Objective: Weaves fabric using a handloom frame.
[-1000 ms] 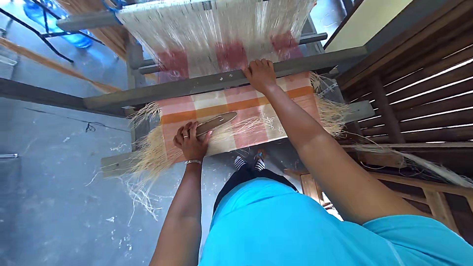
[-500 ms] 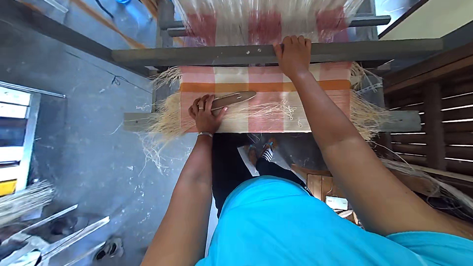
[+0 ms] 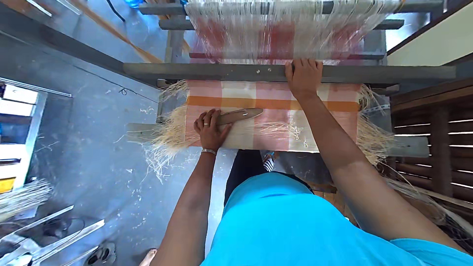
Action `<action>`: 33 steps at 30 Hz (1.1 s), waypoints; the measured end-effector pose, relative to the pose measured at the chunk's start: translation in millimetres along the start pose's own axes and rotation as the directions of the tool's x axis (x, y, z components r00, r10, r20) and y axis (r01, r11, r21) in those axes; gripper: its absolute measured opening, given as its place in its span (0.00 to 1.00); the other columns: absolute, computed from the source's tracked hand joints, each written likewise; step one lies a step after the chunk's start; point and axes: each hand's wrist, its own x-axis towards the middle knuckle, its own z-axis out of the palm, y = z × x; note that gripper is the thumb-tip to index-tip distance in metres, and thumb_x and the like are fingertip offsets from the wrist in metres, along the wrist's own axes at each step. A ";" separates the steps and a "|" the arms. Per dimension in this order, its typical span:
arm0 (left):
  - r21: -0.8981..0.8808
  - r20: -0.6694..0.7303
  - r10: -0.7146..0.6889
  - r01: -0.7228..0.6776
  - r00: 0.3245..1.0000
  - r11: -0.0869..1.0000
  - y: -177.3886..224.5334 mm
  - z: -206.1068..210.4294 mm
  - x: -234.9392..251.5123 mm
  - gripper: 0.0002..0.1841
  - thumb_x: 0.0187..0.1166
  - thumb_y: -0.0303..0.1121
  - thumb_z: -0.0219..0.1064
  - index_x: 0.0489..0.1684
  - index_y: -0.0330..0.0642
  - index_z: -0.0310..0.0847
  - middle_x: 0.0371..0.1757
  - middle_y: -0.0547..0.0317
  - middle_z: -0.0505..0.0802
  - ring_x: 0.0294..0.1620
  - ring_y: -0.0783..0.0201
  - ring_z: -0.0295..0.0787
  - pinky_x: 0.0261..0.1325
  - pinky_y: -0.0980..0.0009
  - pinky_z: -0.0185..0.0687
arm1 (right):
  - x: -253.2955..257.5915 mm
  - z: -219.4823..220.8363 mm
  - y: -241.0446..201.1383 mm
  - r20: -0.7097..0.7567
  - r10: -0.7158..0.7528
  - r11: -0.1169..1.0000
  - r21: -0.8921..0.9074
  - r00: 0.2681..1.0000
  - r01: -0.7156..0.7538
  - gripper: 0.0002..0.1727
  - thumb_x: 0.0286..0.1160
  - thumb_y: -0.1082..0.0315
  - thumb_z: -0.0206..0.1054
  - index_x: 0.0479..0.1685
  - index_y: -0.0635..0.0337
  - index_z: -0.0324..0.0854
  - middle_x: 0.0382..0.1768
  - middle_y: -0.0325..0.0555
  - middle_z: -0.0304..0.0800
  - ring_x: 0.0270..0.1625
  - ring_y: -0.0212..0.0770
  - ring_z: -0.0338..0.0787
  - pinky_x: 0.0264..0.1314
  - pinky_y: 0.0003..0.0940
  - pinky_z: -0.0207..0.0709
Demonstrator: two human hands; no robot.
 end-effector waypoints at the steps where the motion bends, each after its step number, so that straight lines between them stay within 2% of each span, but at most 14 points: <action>1: -0.001 0.000 0.001 -0.001 1.000 1.000 1.0 -1.3 0.6 0.36 0.72 0.73 0.61 0.79 0.67 0.76 0.81 0.67 0.80 0.86 0.52 0.65 0.85 0.40 0.50 | 5.1 1.8 1.5 -0.010 -0.013 1.000 -0.009 1.000 0.013 0.32 0.92 0.45 0.41 0.48 0.60 0.86 0.49 0.55 0.92 0.60 0.58 0.87 0.68 0.61 0.70; 3: -0.001 0.006 0.003 -0.003 1.000 1.000 5.0 -5.6 -2.4 0.37 0.73 0.72 0.61 0.78 0.65 0.77 0.81 0.64 0.81 0.85 0.48 0.67 0.84 0.37 0.52 | 15.2 5.0 5.1 0.002 -0.024 1.000 -0.005 1.000 0.024 0.32 0.93 0.46 0.41 0.51 0.60 0.87 0.51 0.56 0.92 0.62 0.59 0.87 0.70 0.63 0.69; 9: 0.003 -0.016 0.011 -0.011 1.000 1.000 1.2 -3.6 -2.1 0.36 0.74 0.72 0.61 0.78 0.66 0.77 0.81 0.66 0.80 0.86 0.51 0.66 0.85 0.40 0.50 | 54.9 11.3 5.8 0.018 0.028 1.000 0.007 0.999 -0.028 0.35 0.92 0.42 0.39 0.56 0.61 0.85 0.57 0.57 0.91 0.69 0.59 0.84 0.75 0.61 0.66; 12: -0.001 -0.011 0.008 -0.008 1.000 1.000 1.8 -2.5 -3.9 0.36 0.74 0.73 0.60 0.79 0.68 0.76 0.81 0.67 0.80 0.86 0.52 0.65 0.85 0.39 0.49 | 40.8 4.4 5.7 0.061 0.022 0.999 0.025 0.998 -0.024 0.37 0.92 0.40 0.38 0.59 0.61 0.84 0.60 0.58 0.89 0.71 0.60 0.82 0.78 0.61 0.65; 16: -0.017 -0.017 0.016 -0.016 1.000 1.000 0.6 -3.3 -3.2 0.37 0.73 0.73 0.60 0.78 0.67 0.77 0.80 0.65 0.81 0.85 0.51 0.67 0.84 0.39 0.51 | -4.3 -14.1 -3.3 0.153 0.036 0.996 0.074 0.988 -0.048 0.37 0.92 0.40 0.39 0.59 0.65 0.83 0.61 0.62 0.88 0.72 0.63 0.81 0.79 0.63 0.62; 20: -0.016 -0.011 0.004 -0.004 1.000 1.000 0.5 -1.9 -5.6 0.36 0.74 0.73 0.59 0.80 0.68 0.75 0.81 0.67 0.80 0.85 0.52 0.66 0.85 0.40 0.50 | -7.9 -14.7 -6.2 0.184 0.078 0.995 0.039 0.980 -0.087 0.39 0.91 0.38 0.38 0.59 0.65 0.83 0.61 0.61 0.88 0.72 0.62 0.81 0.79 0.62 0.62; 22: -0.019 -0.021 0.003 -0.003 1.000 1.000 1.2 -1.6 -3.6 0.36 0.75 0.72 0.59 0.80 0.67 0.75 0.81 0.67 0.80 0.86 0.52 0.66 0.85 0.40 0.49 | -5.8 -17.3 -2.5 0.188 0.038 0.998 0.042 0.981 -0.047 0.39 0.91 0.37 0.38 0.60 0.64 0.82 0.61 0.60 0.87 0.72 0.62 0.80 0.79 0.62 0.61; 24: -0.019 -0.021 -0.005 0.005 1.000 1.000 1.2 -2.9 -3.2 0.35 0.77 0.71 0.58 0.81 0.65 0.74 0.81 0.65 0.80 0.85 0.52 0.67 0.85 0.40 0.49 | -5.3 -23.0 3.2 0.234 -0.021 0.995 0.104 0.972 -0.003 0.39 0.90 0.35 0.39 0.67 0.60 0.80 0.65 0.57 0.86 0.75 0.61 0.78 0.82 0.62 0.58; 26: -0.044 -0.019 -0.020 0.019 1.000 0.999 1.4 -4.9 -5.6 0.34 0.80 0.67 0.57 0.81 0.60 0.72 0.80 0.61 0.81 0.84 0.50 0.68 0.85 0.40 0.50 | -9.6 -29.9 13.1 0.258 -0.102 0.960 0.279 0.961 0.027 0.37 0.90 0.37 0.43 0.79 0.58 0.74 0.73 0.56 0.83 0.81 0.58 0.75 0.89 0.62 0.51; 27: -0.069 -0.016 -0.031 0.030 0.999 0.997 3.4 -5.9 -6.2 0.34 0.81 0.64 0.57 0.82 0.56 0.71 0.80 0.57 0.81 0.84 0.49 0.69 0.85 0.40 0.50 | -16.1 -34.5 20.9 0.236 -0.135 0.914 0.404 0.962 0.030 0.36 0.91 0.40 0.45 0.83 0.58 0.71 0.77 0.55 0.79 0.84 0.55 0.72 0.93 0.57 0.48; 29: -0.103 -0.018 -0.047 0.045 0.999 0.994 7.4 -8.2 -4.0 0.34 0.84 0.60 0.55 0.83 0.49 0.69 0.80 0.50 0.81 0.83 0.46 0.69 0.86 0.40 0.49 | -35.3 -46.2 36.8 0.098 -0.140 0.802 0.594 0.985 0.055 0.31 0.92 0.46 0.49 0.82 0.59 0.72 0.78 0.54 0.78 0.84 0.48 0.74 0.90 0.46 0.62; 30: -0.103 -0.026 -0.048 0.045 0.998 0.994 8.1 -8.3 -4.0 0.33 0.85 0.59 0.54 0.84 0.49 0.68 0.80 0.49 0.80 0.83 0.46 0.69 0.86 0.40 0.49 | -51.4 -53.1 44.6 0.046 -0.120 0.771 0.633 0.992 0.064 0.28 0.92 0.50 0.51 0.78 0.61 0.74 0.75 0.55 0.80 0.81 0.47 0.77 0.86 0.45 0.69; 31: -0.094 -0.037 -0.041 0.038 0.998 0.995 7.4 -7.3 -4.3 0.33 0.86 0.59 0.53 0.84 0.49 0.68 0.80 0.48 0.80 0.84 0.46 0.69 0.86 0.40 0.49 | -70.4 -60.7 52.5 0.043 -0.086 0.769 0.638 0.995 0.039 0.26 0.92 0.53 0.53 0.73 0.64 0.77 0.71 0.55 0.83 0.77 0.47 0.80 0.83 0.45 0.73; 33: -0.070 -0.051 -0.019 0.015 0.999 0.997 4.8 -5.1 -4.9 0.33 0.87 0.58 0.51 0.85 0.49 0.67 0.81 0.48 0.79 0.84 0.46 0.69 0.85 0.41 0.50 | -114.0 -71.4 67.4 0.133 0.014 0.801 0.592 0.991 -0.091 0.23 0.91 0.55 0.55 0.64 0.67 0.80 0.60 0.57 0.87 0.65 0.46 0.87 0.72 0.44 0.80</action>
